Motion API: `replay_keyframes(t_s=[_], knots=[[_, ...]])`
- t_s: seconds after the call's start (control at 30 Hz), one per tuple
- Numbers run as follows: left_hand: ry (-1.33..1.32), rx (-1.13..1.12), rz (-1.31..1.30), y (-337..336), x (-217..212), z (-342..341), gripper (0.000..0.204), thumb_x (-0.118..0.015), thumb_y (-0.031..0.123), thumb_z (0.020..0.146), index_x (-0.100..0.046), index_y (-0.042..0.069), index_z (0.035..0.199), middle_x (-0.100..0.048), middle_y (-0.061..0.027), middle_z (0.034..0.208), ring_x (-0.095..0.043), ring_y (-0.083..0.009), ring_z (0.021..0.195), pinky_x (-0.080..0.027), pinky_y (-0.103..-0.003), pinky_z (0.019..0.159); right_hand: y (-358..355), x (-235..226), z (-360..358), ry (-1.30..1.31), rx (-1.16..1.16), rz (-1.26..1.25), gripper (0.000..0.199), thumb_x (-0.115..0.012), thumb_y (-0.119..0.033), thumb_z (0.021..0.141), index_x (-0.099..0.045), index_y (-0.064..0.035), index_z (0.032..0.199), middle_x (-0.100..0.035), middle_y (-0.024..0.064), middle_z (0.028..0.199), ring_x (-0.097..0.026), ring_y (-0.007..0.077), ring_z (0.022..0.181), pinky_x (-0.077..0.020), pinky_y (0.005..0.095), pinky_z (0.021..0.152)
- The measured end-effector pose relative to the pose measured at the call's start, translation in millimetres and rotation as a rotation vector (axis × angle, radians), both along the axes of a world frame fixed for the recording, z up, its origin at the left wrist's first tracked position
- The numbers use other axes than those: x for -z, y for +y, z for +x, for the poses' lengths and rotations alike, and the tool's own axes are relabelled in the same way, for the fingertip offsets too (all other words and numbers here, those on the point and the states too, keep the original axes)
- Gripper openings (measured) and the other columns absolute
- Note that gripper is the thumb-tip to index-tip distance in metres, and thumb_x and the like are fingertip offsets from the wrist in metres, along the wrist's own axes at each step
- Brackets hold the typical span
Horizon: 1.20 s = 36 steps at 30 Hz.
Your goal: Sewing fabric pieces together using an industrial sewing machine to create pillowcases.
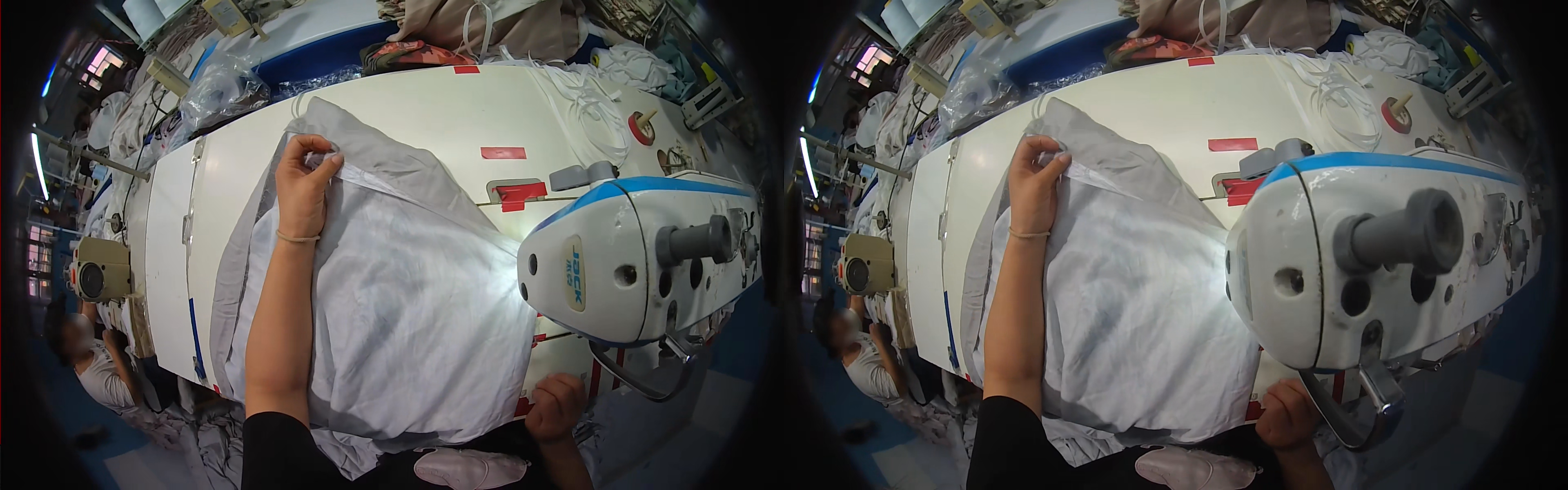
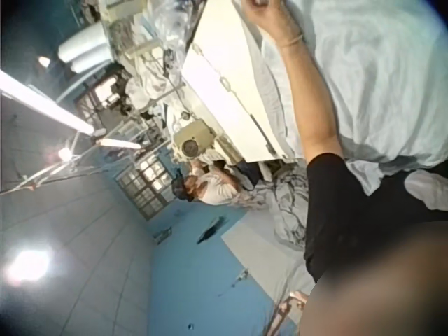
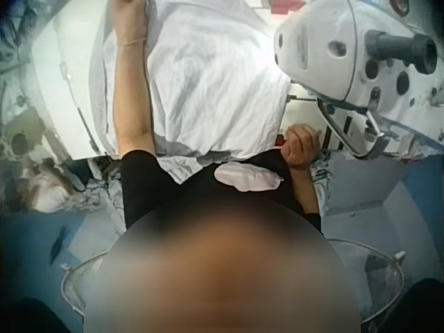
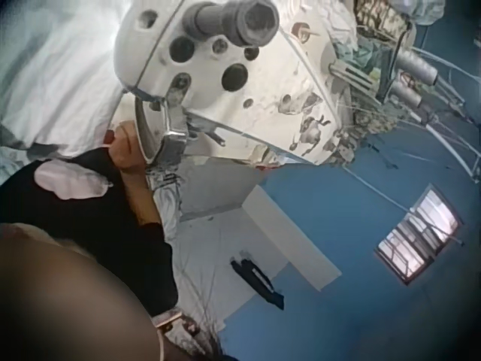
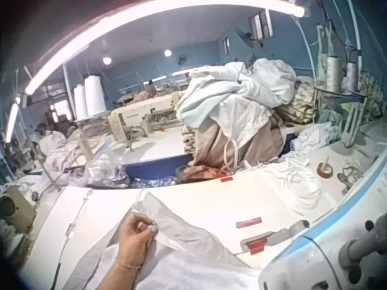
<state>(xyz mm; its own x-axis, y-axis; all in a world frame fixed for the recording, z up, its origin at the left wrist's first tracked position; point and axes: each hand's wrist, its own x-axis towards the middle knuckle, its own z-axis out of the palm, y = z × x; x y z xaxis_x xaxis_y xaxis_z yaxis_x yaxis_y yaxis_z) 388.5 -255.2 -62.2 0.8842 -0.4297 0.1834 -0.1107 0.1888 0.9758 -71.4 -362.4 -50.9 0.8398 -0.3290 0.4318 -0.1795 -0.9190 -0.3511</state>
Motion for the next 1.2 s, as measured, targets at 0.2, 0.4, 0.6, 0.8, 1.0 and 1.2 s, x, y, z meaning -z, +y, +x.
replay_keyframes(t_s=[0.2, 0.4, 0.6, 0.8, 1.0, 1.2], knots=[[-0.334, 0.016, 0.303, 4.8, -11.8, -3.2, 0.019, -0.069, -0.005, 0.080, -0.075, 0.002, 0.097, -0.054, -0.0027, 0.099, -0.055, -0.0124, 0.092, -0.045, -0.021, 0.082, 1.7, 0.0, -2.0, 0.008, 0.009, 0.015, 0.007, -0.055, -0.001, 0.074, -0.057, -0.0065, 0.078, -0.061, 0.0077, 0.089, -0.061, 0.0288, 0.085, -0.0533, 0.0406, 0.074], [-0.395, -0.074, 0.634, -1.8, -23.3, -14.5, 0.032, -0.081, 0.011, 0.075, -0.073, -0.003, 0.102, -0.054, -0.0077, 0.104, -0.055, -0.0186, 0.097, -0.046, -0.026, 0.084, 1.0, -0.5, -6.1, 0.066, 0.020, -0.017, 0.012, -0.055, 0.000, 0.074, -0.057, -0.0082, 0.081, -0.061, 0.0067, 0.089, -0.062, 0.0281, 0.085, -0.0536, 0.0406, 0.074], [-0.726, 0.020, 0.842, -4.7, -35.2, -28.1, 0.085, -0.095, 0.029, 0.056, -0.058, -0.014, 0.120, -0.047, -0.0176, 0.123, -0.052, -0.0329, 0.113, -0.047, -0.037, 0.098, -0.3, -1.3, -8.0, 0.131, 0.027, -0.087, 0.013, -0.054, 0.000, 0.073, -0.056, -0.0085, 0.082, -0.061, 0.0065, 0.089, -0.062, 0.0281, 0.085, -0.0537, 0.0404, 0.074], [-0.734, 0.182, 0.940, 1.1, -38.7, -22.0, 0.113, -0.095, 0.038, 0.049, -0.044, -0.018, 0.133, -0.038, -0.0238, 0.140, -0.043, -0.0399, 0.132, -0.040, -0.040, 0.111, 0.3, -1.2, -8.6, 0.083, 0.016, 0.010, 0.013, -0.053, 0.001, 0.074, -0.056, -0.0083, 0.082, -0.061, 0.0063, 0.089, -0.061, 0.0278, 0.084, -0.0534, 0.0405, 0.074], [-0.722, 0.253, 0.970, 7.4, -34.0, -13.9, 0.133, -0.094, 0.048, 0.042, -0.034, -0.016, 0.142, -0.031, -0.0263, 0.151, -0.031, -0.0405, 0.142, -0.030, -0.040, 0.118, 1.1, -1.2, -11.4, 0.196, 0.051, -0.025, 0.012, -0.052, 0.002, 0.076, -0.056, -0.0080, 0.082, -0.061, 0.0064, 0.089, -0.061, 0.0276, 0.083, -0.0533, 0.0401, 0.074], [-0.753, 0.256, 0.926, 9.3, -26.9, -3.4, 0.137, -0.093, 0.051, 0.042, -0.030, -0.014, 0.145, -0.026, -0.0285, 0.156, -0.031, -0.0436, 0.143, -0.030, -0.042, 0.118, -0.4, 1.6, -9.2, 0.038, -0.006, -0.040, 0.010, -0.053, 0.001, 0.077, -0.057, -0.0074, 0.081, -0.061, 0.0072, 0.089, -0.062, 0.0281, 0.084, -0.0538, 0.0394, 0.074]])
